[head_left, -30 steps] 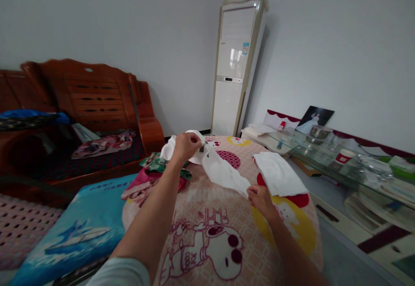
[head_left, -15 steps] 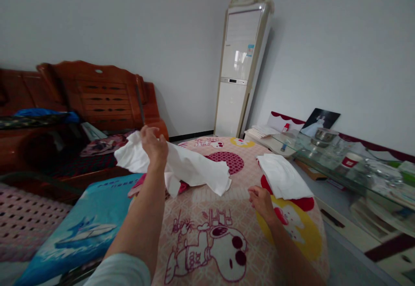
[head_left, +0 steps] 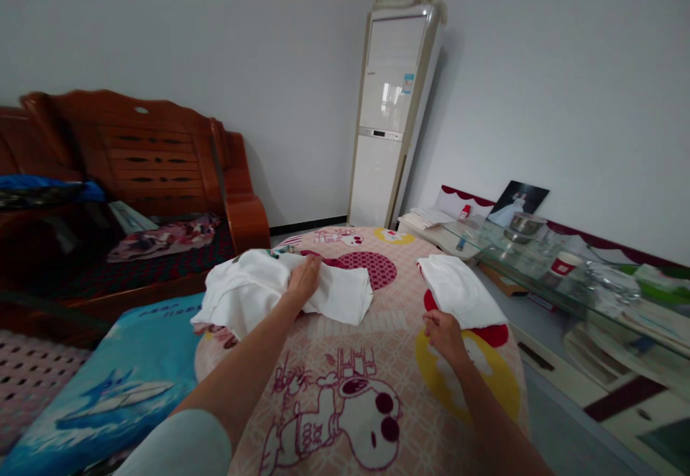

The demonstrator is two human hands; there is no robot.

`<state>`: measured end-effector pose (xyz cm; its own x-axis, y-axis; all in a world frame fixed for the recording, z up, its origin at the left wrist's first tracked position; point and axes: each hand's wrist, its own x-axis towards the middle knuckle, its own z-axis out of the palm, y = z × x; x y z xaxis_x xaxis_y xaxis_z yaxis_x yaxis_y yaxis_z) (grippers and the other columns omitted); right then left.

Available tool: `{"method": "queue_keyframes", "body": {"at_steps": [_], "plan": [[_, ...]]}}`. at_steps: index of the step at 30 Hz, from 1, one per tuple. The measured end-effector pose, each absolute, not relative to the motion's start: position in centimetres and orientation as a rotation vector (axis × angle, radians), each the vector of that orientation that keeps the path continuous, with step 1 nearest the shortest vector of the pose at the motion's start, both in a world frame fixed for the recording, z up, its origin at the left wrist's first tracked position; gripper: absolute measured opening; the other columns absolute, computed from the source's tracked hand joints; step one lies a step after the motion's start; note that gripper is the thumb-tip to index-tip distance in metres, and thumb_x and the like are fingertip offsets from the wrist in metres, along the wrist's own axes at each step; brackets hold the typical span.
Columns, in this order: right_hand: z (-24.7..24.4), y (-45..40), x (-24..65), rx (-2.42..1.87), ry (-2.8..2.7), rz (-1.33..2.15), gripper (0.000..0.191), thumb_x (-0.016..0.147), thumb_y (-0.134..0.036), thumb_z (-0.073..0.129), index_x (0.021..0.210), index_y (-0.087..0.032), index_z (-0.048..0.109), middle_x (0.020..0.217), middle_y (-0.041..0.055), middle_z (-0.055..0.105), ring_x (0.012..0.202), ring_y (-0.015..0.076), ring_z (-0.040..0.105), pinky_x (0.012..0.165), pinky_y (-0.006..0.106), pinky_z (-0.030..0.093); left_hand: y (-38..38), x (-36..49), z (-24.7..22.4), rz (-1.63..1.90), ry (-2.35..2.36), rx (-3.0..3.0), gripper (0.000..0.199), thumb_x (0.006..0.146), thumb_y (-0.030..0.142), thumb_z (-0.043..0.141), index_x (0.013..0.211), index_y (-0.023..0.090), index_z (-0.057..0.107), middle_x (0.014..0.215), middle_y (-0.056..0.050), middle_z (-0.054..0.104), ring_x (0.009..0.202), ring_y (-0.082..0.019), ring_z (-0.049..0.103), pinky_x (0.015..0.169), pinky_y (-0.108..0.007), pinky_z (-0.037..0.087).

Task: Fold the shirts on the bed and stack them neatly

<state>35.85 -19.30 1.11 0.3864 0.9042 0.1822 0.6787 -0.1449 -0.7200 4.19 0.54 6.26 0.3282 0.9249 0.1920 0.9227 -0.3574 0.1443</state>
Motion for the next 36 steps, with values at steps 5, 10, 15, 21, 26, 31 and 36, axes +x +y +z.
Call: {"method": "queue_keyframes", "body": {"at_steps": [5,10,15,21,26,31,36], "plan": [[0.6,-19.8,35.8,-1.911,-1.352,0.411,0.032,0.077,-0.037,0.042,0.082,-0.016,0.066,0.057,0.0003,0.062,0.046,0.0142,0.057,0.048,0.024,0.043,0.9,4.3,6.2,0.361,1.811,2.563,0.037,0.088,0.012,0.040,0.121,0.015,0.056,0.125,-0.014,0.057,0.105,-0.024,0.061,0.087,-0.032,0.047],[0.2,-19.7,35.6,-1.891,-1.362,0.421,0.030,0.077,-0.036,0.042,0.080,-0.017,0.066,0.055,-0.0009,0.060,0.044,0.0136,0.055,0.048,0.024,0.043,1.7,4.2,8.2,0.456,1.898,2.491,0.030,0.089,0.013,0.038,0.102,0.010,0.065,0.106,-0.016,0.064,0.096,-0.025,0.063,0.082,-0.032,0.048],[-0.1,-19.6,36.4,-1.912,-1.375,0.332,0.031,0.078,-0.036,0.043,0.085,-0.018,0.068,0.060,0.0010,0.065,0.054,0.0166,0.060,0.054,0.026,0.044,3.2,0.3,14.4,1.123,2.248,2.124,0.030,0.089,0.018,0.040,0.102,0.011,0.066,0.106,-0.015,0.062,0.097,-0.025,0.059,0.084,-0.036,0.047],[1.7,-19.9,38.2,-2.043,-1.299,-0.156,0.031,0.084,-0.030,0.041,0.086,-0.016,0.069,0.084,0.0105,0.071,0.077,0.0214,0.063,0.071,0.030,0.043,2.7,-4.0,13.8,1.287,2.375,1.758,0.030,0.089,0.017,0.042,0.108,0.012,0.065,0.111,-0.011,0.057,0.100,-0.025,0.056,0.085,-0.043,0.046],[3.5,-20.0,41.4,-2.409,-1.224,-0.489,0.031,0.091,-0.020,0.038,0.099,-0.012,0.066,0.095,0.0140,0.066,0.086,0.0213,0.061,0.074,0.029,0.040,2.4,-5.4,7.6,0.867,2.375,1.725,0.027,0.082,0.016,0.049,0.099,0.009,0.070,0.108,-0.022,0.062,0.102,-0.036,0.059,0.078,-0.048,0.049],[4.1,-19.3,43.4,-2.656,-1.386,-0.476,0.026,0.089,-0.013,0.040,0.095,-0.010,0.066,0.098,0.0151,0.063,0.092,0.0231,0.060,0.075,0.030,0.041,2.2,-5.7,8.0,0.940,2.357,1.693,0.042,0.079,0.017,0.052,0.119,0.013,0.063,0.119,-0.021,0.058,0.104,-0.037,0.060,0.083,-0.048,0.049],[4.9,-18.1,43.8,-2.641,-1.463,-0.412,0.027,0.086,-0.005,0.041,0.088,-0.010,0.068,0.094,0.0162,0.066,0.087,0.0221,0.064,0.073,0.029,0.042,0.1,-1.7,10.1,1.421,2.121,1.962,0.041,0.082,0.015,0.045,0.119,0.020,0.062,0.122,-0.013,0.057,0.108,-0.028,0.057,0.089,-0.040,0.048]]}}
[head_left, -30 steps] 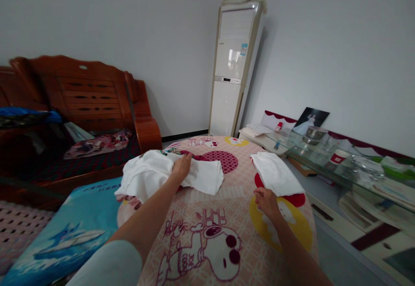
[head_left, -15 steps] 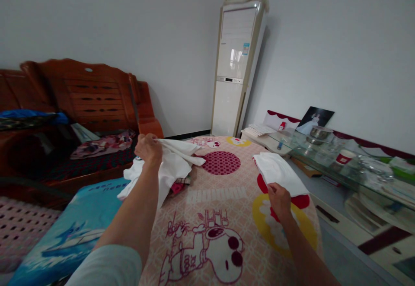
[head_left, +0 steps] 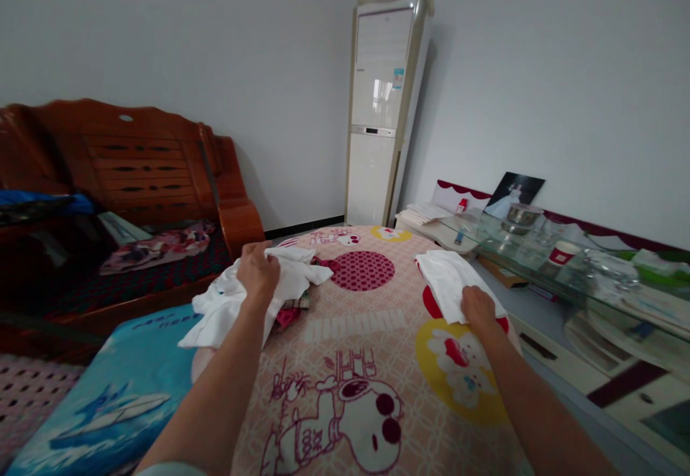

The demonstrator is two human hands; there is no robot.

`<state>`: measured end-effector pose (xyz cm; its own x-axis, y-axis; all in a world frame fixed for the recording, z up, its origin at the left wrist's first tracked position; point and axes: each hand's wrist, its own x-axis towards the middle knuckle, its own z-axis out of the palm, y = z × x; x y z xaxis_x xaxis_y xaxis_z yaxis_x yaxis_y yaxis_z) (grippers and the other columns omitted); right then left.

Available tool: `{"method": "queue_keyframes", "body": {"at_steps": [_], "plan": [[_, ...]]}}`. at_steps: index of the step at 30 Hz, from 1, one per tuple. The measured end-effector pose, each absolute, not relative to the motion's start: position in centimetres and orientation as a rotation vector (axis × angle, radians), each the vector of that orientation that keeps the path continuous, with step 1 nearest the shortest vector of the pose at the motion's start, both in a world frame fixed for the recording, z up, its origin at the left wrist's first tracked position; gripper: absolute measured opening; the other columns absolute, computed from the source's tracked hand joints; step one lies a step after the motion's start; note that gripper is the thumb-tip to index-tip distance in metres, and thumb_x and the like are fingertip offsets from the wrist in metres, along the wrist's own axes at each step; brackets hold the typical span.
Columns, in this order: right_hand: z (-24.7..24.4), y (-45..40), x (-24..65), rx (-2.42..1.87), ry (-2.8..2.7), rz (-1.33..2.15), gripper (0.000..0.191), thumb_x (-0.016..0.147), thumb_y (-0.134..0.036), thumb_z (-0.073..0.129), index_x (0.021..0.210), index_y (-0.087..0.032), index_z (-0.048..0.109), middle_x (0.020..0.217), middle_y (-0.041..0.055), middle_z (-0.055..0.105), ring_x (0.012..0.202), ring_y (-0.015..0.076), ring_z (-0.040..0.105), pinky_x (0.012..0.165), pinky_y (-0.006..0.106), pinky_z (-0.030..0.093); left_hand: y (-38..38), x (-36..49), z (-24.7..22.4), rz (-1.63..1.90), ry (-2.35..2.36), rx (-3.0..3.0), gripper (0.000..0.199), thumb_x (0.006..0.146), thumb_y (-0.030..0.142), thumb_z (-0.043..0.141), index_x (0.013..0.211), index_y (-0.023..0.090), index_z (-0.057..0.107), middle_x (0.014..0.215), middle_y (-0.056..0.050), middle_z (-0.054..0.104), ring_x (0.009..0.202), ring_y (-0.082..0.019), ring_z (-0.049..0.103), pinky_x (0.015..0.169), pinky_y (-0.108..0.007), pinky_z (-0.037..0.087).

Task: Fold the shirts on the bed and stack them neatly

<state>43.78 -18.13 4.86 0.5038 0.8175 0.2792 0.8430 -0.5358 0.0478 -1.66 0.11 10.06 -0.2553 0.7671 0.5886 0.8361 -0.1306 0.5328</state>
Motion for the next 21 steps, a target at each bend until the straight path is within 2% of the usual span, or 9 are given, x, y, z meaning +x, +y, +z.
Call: {"method": "queue_keyframes", "body": {"at_steps": [2,6,8,11,13,18,21], "plan": [[5.6,-17.6,43.8,-2.636,-1.463,-0.392,0.025,0.083,-0.004,0.045,0.086,-0.010,0.069,0.092,0.0176,0.067,0.085,0.0222,0.065,0.072,0.029,0.042,-0.7,0.6,10.0,-1.410,-1.869,-1.997,0.036,0.081,0.012,0.045,0.109,0.019,0.066,0.115,-0.010,0.061,0.104,-0.025,0.059,0.088,-0.036,0.048],[7.8,-17.1,42.9,-2.531,-1.477,-0.370,0.020,0.079,-0.009,0.050,0.081,-0.010,0.070,0.088,0.0169,0.070,0.081,0.0216,0.065,0.070,0.028,0.044,-2.2,5.2,8.9,-1.510,-1.578,-2.367,0.027,0.079,0.012,0.049,0.098,0.016,0.068,0.100,-0.008,0.067,0.080,-0.018,0.063,0.079,-0.030,0.051],[9.1,-17.2,41.7,-2.207,-1.465,-0.165,0.018,0.080,-0.018,0.052,0.082,-0.012,0.070,0.077,0.0107,0.071,0.071,0.0187,0.065,0.065,0.026,0.046,-3.1,7.2,8.5,-1.526,-1.423,-2.547,0.024,0.079,0.012,0.050,0.093,0.017,0.069,0.091,-0.005,0.069,0.079,-0.016,0.063,0.077,-0.028,0.051],[10.9,-17.7,39.5,-1.623,-1.266,0.259,0.021,0.073,-0.033,0.061,0.078,-0.014,0.068,0.054,0.0015,0.064,0.049,0.0151,0.057,0.051,0.025,0.045,-4.7,9.6,8.8,-1.541,-1.278,-2.718,0.022,0.078,0.012,0.054,0.091,0.018,0.071,0.089,-0.004,0.071,0.079,-0.015,0.063,0.079,-0.026,0.050],[12.0,-18.2,37.8,-1.440,-1.158,0.415,0.020,0.066,-0.033,0.068,0.072,-0.014,0.067,0.048,-0.0010,0.060,0.042,0.0136,0.053,0.047,0.025,0.044,-5.7,10.5,9.7,-1.586,-1.263,-2.753,0.020,0.079,0.013,0.055,0.091,0.017,0.072,0.090,-0.004,0.071,0.079,-0.015,0.064,0.079,-0.026,0.050],[14.1,-19.5,33.7,-1.128,-1.196,0.691,0.013,0.068,-0.027,0.068,0.074,-0.015,0.066,0.053,-0.0006,0.063,0.046,0.0122,0.056,0.051,0.024,0.046,-6.7,10.9,12.0,-1.652,-1.189,-2.879,0.017,0.082,0.018,0.058,0.088,0.017,0.073,0.088,-0.004,0.072,0.079,-0.015,0.064,0.076,-0.025,0.049],[14.6,-20.0,31.3,-1.098,-1.332,0.899,0.013,0.068,-0.026,0.068,0.073,-0.015,0.066,0.054,-0.0006,0.063,0.048,0.0113,0.056,0.050,0.022,0.044,-7.1,11.3,11.9,-1.386,-0.981,-3.176,0.018,0.081,0.019,0.060,0.093,0.018,0.073,0.093,-0.004,0.072,0.077,-0.013,0.064,0.073,-0.023,0.048]]}}
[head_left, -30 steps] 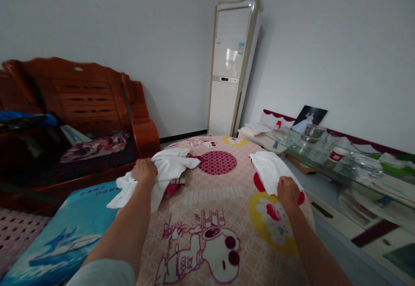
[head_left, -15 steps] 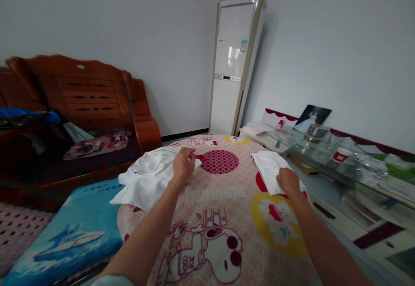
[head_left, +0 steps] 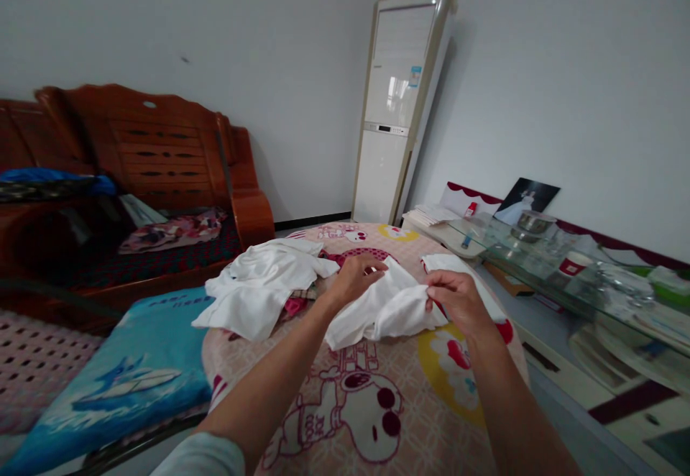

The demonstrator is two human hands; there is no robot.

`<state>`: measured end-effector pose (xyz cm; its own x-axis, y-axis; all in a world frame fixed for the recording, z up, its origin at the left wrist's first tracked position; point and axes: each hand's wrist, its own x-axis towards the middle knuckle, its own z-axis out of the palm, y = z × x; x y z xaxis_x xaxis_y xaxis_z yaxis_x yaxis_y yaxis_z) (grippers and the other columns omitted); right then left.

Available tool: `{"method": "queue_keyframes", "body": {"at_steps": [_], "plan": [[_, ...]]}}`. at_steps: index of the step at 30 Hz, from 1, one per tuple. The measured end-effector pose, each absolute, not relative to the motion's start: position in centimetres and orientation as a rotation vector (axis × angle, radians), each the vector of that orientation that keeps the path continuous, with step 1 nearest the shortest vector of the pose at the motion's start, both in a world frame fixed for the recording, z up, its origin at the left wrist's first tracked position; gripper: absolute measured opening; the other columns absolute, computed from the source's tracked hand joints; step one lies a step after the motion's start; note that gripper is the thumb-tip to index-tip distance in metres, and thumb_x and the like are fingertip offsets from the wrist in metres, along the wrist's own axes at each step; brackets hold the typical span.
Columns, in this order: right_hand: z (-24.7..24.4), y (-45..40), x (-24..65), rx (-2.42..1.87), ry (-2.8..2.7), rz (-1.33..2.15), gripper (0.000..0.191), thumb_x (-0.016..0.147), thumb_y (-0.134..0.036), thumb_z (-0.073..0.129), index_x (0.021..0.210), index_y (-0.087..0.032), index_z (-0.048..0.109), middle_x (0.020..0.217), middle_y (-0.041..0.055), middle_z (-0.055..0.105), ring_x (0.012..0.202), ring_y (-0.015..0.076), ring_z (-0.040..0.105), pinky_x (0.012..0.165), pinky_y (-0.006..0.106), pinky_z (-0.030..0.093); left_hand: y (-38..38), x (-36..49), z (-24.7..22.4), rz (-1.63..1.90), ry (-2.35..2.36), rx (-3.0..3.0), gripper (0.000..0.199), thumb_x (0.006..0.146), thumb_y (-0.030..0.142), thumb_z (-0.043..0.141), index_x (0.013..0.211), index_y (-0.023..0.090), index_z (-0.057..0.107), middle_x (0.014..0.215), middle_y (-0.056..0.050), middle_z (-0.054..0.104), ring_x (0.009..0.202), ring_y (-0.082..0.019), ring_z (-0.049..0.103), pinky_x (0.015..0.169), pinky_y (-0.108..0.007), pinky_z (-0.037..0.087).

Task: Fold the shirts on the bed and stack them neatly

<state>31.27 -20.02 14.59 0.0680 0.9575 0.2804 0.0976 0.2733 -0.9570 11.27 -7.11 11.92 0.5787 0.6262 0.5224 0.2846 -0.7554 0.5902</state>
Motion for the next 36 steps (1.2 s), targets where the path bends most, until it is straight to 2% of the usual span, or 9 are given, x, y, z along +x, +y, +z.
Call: {"method": "queue_keyframes", "body": {"at_steps": [8,11,15,21,25,28,31,33,36], "plan": [[11.0,-19.6,28.4,-1.249,-1.657,1.360,0.015,0.065,-0.027,0.066,0.071,-0.013,0.067,0.054,-0.0003,0.063,0.048,0.0100,0.056,0.049,0.019,0.044,-9.1,14.8,3.8,0.163,0.858,2.870,0.018,0.080,0.021,0.059,0.091,0.011,0.070,0.088,-0.015,0.069,0.084,-0.026,0.065,0.076,-0.036,0.051],[8.0,-18.9,29.8,-1.469,-1.552,1.153,0.017,0.068,-0.031,0.063,0.067,-0.013,0.065,0.053,-0.0012,0.061,0.044,0.0083,0.053,0.042,0.017,0.040,-9.3,15.3,1.7,0.162,0.845,2.943,0.022,0.080,0.012,0.054,0.098,0.011,0.066,0.095,-0.017,0.067,0.092,-0.027,0.064,0.082,-0.037,0.051],[5.1,-18.6,32.6,-1.598,-1.145,0.800,0.029,0.070,-0.042,0.062,0.075,-0.014,0.065,0.050,-0.0027,0.058,0.035,0.0080,0.046,0.032,0.017,0.031,-8.5,15.1,2.5,0.297,0.978,2.766,0.016,0.078,0.011,0.053,0.080,0.013,0.069,0.084,-0.013,0.070,0.084,-0.023,0.066,0.077,-0.032,0.050],[3.6,-19.4,34.8,-1.540,-0.763,0.554,0.037,0.065,-0.046,0.066,0.082,-0.013,0.065,0.045,-0.0036,0.055,0.032,0.0086,0.041,0.029,0.019,0.026,-3.6,10.4,13.1,1.262,1.318,2.009,0.016,0.073,0.012,0.048,0.071,0.015,0.063,0.057,0.000,0.064,0.057,-0.014,0.062,0.063,-0.027,0.051],[2.7,-19.2,34.6,-1.545,-0.752,0.557,0.038,0.063,-0.048,0.067,0.079,-0.013,0.065,0.045,-0.0033,0.054,0.033,0.0093,0.042,0.030,0.020,0.026,-1.3,5.2,21.4,2.279,1.148,1.527,0.015,0.087,0.025,0.042,0.092,0.022,0.056,0.079,0.000,0.066,0.073,-0.015,0.068,0.068,-0.032,0.055],[1.9,-18.8,34.1,-1.533,-0.782,0.563,0.038,0.064,-0.049,0.066,0.078,-0.014,0.065,0.045,-0.0032,0.054,0.034,0.0102,0.044,0.031,0.020,0.029,-1.7,2.2,23.9,2.549,1.238,1.484,0.014,0.090,0.025,0.041,0.095,0.021,0.054,0.097,-0.001,0.063,0.085,-0.016,0.067,0.076,-0.033,0.053],[1.3,-18.5,33.5,-1.550,-0.851,0.605,0.035,0.067,-0.048,0.063,0.076,-0.015,0.064,0.047,-0.0027,0.054,0.036,0.0108,0.045,0.032,0.021,0.030,-2.2,0.0,22.4,2.437,1.568,1.591,0.026,0.095,0.025,0.034,0.107,0.014,0.054,0.115,-0.005,0.058,0.103,-0.020,0.059,0.082,-0.035,0.047],[1.0,-18.6,33.2,-1.578,-0.881,0.623,0.032,0.068,-0.047,0.062,0.074,-0.016,0.063,0.047,-0.0027,0.054,0.036,0.0111,0.046,0.032,0.021,0.030,-1.8,-1.2,19.9,2.111,1.859,1.744,0.030,0.095,0.027,0.033,0.111,0.011,0.055,0.118,-0.008,0.057,0.112,-0.024,0.053,0.087,-0.038,0.043],[0.5,-18.6,33.1,-1.620,-0.915,0.627,0.030,0.068,-0.047,0.059,0.071,-0.017,0.062,0.047,-0.0023,0.054,0.036,0.0120,0.046,0.033,0.022,0.031,-0.6,-2.0,15.5,1.320,2.084,1.938,0.023,0.087,0.019,0.046,0.102,0.011,0.061,0.103,-0.009,0.065,0.100,-0.023,0.058,0.089,-0.037,0.043]]}}
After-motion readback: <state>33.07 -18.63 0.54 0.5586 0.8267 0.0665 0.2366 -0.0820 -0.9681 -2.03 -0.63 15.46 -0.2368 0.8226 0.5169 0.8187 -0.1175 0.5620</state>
